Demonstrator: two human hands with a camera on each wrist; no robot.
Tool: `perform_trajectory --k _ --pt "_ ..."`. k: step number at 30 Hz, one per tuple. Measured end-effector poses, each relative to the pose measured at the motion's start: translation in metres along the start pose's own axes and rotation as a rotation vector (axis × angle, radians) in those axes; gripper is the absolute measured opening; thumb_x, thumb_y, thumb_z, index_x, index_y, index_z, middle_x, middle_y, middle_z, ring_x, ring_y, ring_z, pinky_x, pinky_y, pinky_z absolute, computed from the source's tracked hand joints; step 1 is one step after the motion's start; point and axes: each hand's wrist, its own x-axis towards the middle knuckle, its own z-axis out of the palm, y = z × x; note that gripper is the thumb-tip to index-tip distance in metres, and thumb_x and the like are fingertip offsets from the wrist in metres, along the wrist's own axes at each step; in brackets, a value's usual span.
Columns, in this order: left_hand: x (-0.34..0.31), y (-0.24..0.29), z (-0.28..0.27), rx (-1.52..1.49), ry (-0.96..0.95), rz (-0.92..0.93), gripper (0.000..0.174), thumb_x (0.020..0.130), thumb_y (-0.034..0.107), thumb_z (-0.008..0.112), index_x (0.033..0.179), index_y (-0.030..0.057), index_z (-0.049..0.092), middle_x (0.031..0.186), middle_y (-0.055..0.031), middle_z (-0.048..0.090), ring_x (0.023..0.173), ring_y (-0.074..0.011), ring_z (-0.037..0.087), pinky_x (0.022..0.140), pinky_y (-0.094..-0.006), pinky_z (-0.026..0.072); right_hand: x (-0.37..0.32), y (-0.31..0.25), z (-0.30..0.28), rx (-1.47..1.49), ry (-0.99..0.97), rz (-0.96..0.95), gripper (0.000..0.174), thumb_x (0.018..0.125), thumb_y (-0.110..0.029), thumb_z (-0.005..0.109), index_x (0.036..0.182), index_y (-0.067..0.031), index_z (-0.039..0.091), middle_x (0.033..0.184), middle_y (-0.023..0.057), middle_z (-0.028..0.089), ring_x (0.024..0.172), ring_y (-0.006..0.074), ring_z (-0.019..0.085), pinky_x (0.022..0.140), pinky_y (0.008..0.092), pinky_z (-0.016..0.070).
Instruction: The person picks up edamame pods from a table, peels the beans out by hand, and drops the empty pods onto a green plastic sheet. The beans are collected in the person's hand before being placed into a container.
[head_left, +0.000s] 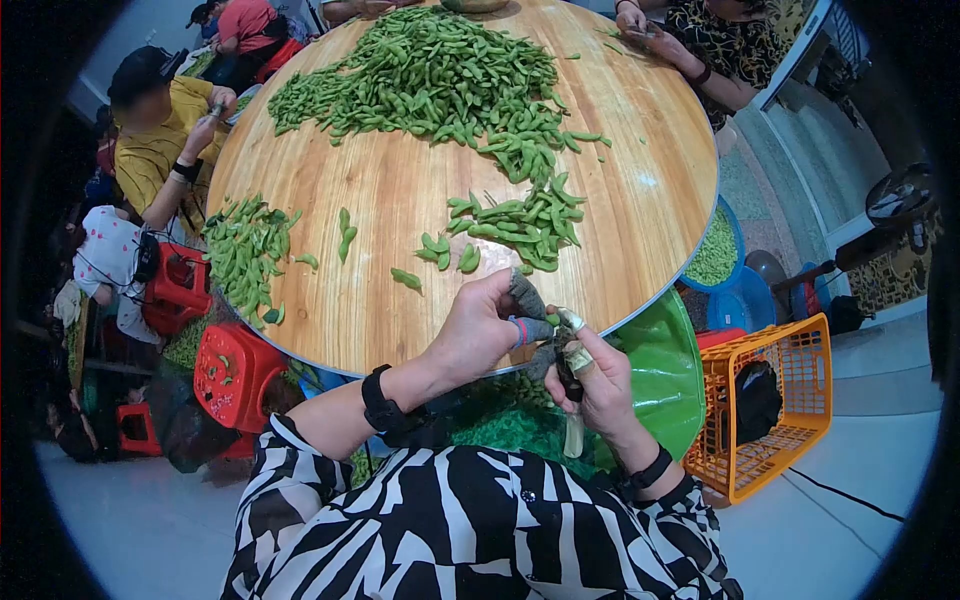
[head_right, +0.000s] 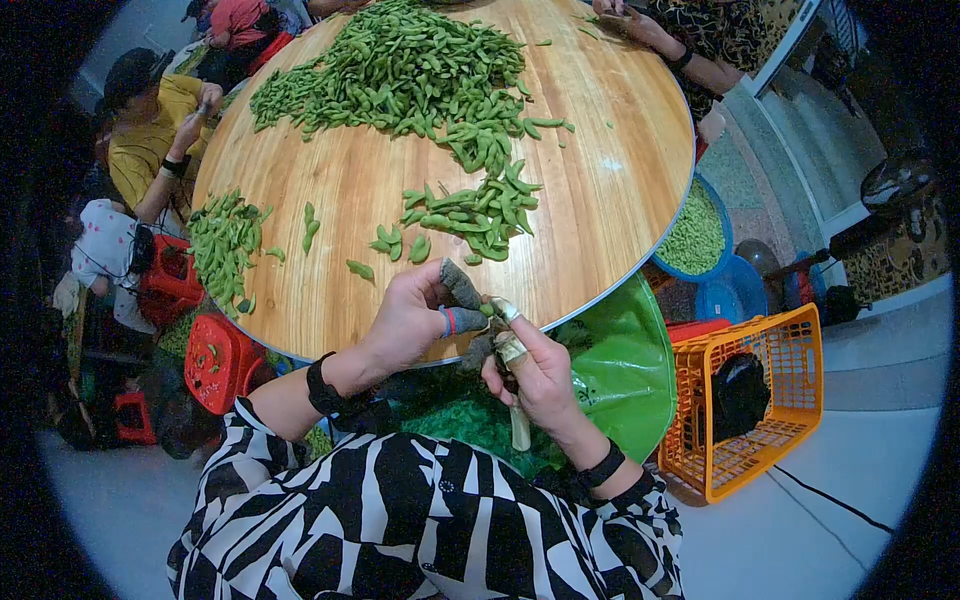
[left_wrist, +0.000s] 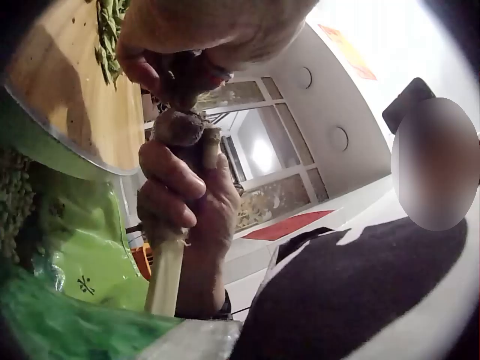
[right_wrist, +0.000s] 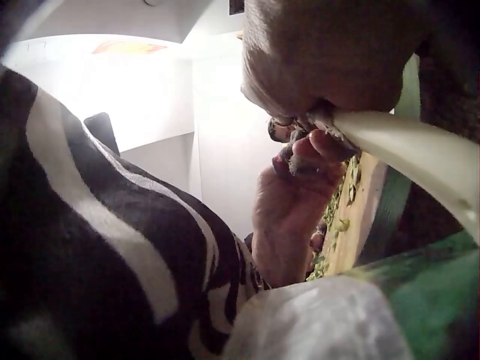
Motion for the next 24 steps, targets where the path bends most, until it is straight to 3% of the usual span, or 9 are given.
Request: perform_trajectory --k 6,9,11,16,19,21,24 --pt "-0.005 0.000 0.001 0.016 -0.017 0.035 0.018 0.079 -0.005 0.068 0.090 0.0009 0.055 0.089 -0.0050 0.064 0.082 -0.0112 0.062 0.079 -0.0276 0.0520 0.000 0.004 -0.001 -0.008 0.004 -0.014 0.043 0.100 -0.019 0.038 0.140 -0.0043 0.039 0.061 0.0030 0.052 0.045 0.0055 0.041 0.042 0.0170 0.0324" --pt "-0.008 0.005 0.003 0.031 -0.016 0.037 0.019 0.079 -0.005 0.068 0.091 0.0008 0.054 0.089 -0.0052 0.064 0.084 -0.0109 0.062 0.079 -0.0277 0.0519 0.000 0.003 -0.002 0.007 -0.003 -0.016 0.041 0.099 -0.018 0.039 0.138 -0.0037 0.042 0.058 0.0016 0.050 0.044 0.0054 0.040 0.041 0.0174 0.0316" --pt "-0.007 0.002 0.002 0.042 -0.014 0.046 0.019 0.079 -0.005 0.068 0.090 0.0009 0.055 0.089 -0.0051 0.064 0.083 -0.0111 0.062 0.079 -0.0277 0.0519 0.001 0.000 -0.001 0.027 0.006 -0.030 0.042 0.099 -0.022 0.044 0.133 0.0021 0.045 0.059 0.0015 0.047 0.043 0.0054 0.039 0.040 0.0177 0.0302" --pt "-0.003 -0.001 -0.002 -0.026 -0.056 0.061 0.019 0.077 -0.004 0.070 0.089 0.0012 0.055 0.088 -0.0047 0.064 0.083 -0.0116 0.062 0.079 -0.0275 0.0520 0.002 -0.001 -0.006 0.050 -0.010 -0.030 0.039 0.098 -0.020 0.046 0.130 0.0023 0.048 0.060 0.0015 0.048 0.044 0.0052 0.038 0.040 0.0181 0.0306" --pt "-0.001 -0.001 -0.007 -0.152 -0.117 -0.051 0.019 0.077 -0.002 0.071 0.088 0.0015 0.056 0.088 -0.0040 0.064 0.082 -0.0122 0.063 0.077 -0.0272 0.0524 0.001 -0.005 -0.006 0.074 -0.046 -0.023 0.037 0.097 -0.016 0.044 0.130 0.0017 0.049 0.063 0.0011 0.050 0.046 0.0053 0.040 0.041 0.0188 0.0319" --pt "0.001 -0.008 -0.012 -0.446 -0.208 -0.193 0.019 0.077 0.000 0.071 0.089 0.0022 0.056 0.088 -0.0031 0.064 0.083 -0.0125 0.063 0.075 -0.0272 0.0526 0.000 -0.006 -0.006 0.061 -0.046 -0.021 0.036 0.097 -0.012 0.042 0.130 0.0010 0.050 0.064 -0.0007 0.049 0.047 0.0051 0.041 0.042 0.0191 0.0327" --pt "-0.002 -0.011 -0.013 -0.651 -0.253 -0.352 0.017 0.078 0.003 0.071 0.088 0.0035 0.057 0.088 -0.0027 0.064 0.082 -0.0119 0.062 0.074 -0.0274 0.0528 -0.001 0.002 -0.009 -0.187 -0.054 -0.157 0.036 0.097 -0.012 0.043 0.130 0.0011 0.051 0.068 0.0004 0.052 0.049 0.0052 0.042 0.043 0.0198 0.0344"
